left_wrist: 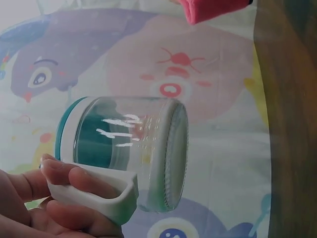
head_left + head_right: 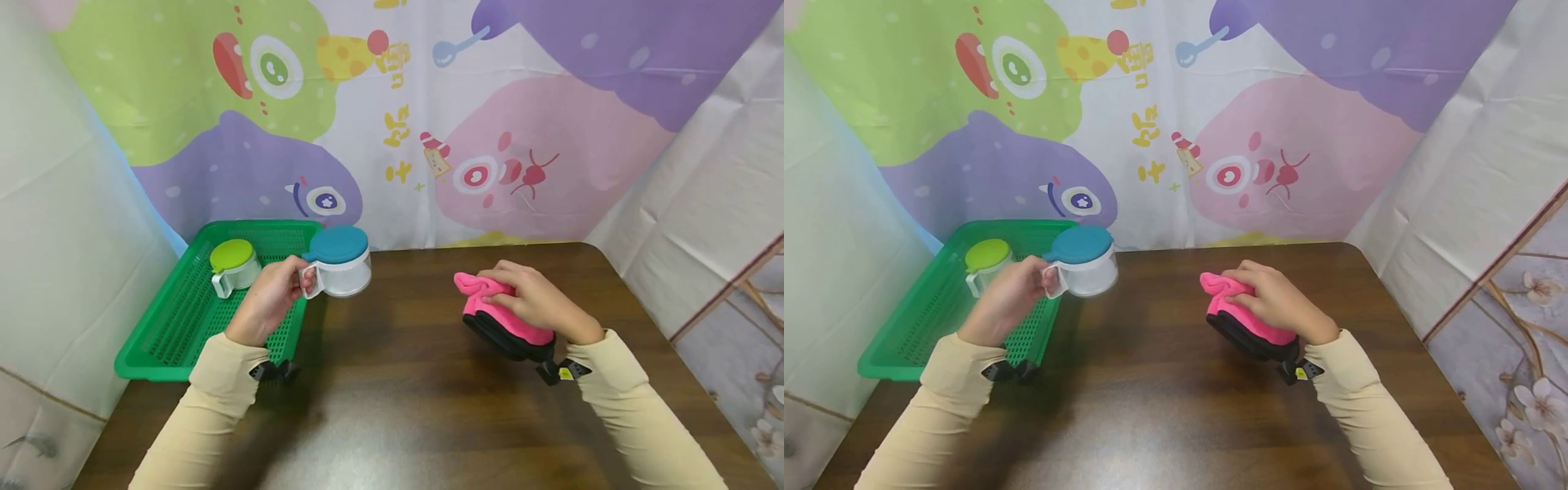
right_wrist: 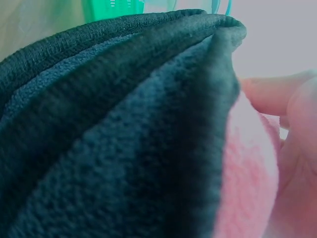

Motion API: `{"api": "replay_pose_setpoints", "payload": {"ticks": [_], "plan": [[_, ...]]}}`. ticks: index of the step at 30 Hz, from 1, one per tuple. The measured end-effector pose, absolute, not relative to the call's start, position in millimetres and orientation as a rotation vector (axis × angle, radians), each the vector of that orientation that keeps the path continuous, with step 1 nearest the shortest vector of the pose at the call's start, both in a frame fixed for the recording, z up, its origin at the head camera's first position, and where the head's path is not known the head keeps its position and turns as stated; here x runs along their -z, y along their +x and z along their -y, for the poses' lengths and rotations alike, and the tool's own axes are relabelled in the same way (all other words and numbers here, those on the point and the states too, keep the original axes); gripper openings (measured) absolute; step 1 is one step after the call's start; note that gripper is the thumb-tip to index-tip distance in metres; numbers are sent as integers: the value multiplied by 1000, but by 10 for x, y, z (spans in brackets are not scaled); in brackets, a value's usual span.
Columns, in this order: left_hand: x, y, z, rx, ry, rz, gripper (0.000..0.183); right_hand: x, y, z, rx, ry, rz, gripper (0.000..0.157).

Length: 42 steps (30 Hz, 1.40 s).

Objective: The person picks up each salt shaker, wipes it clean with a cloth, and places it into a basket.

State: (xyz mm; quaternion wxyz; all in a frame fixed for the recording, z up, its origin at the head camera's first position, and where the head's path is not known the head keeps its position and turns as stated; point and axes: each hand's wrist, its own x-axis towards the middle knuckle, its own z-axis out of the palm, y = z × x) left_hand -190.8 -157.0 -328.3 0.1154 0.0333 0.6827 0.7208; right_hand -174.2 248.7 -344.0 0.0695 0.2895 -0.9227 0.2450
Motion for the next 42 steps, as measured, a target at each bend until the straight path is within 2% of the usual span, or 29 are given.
{"api": "replay_pose_setpoints", "payload": {"ticks": [22, 42], "plan": [[3082, -2077, 2040, -2124, 80, -1937, 30, 3540, -1685, -2661, -783, 793, 2794, 38], [3174, -2330, 2477, -2148, -74, -1947, 28, 3610, -1641, -2786, -814, 735, 2792, 37]]}}
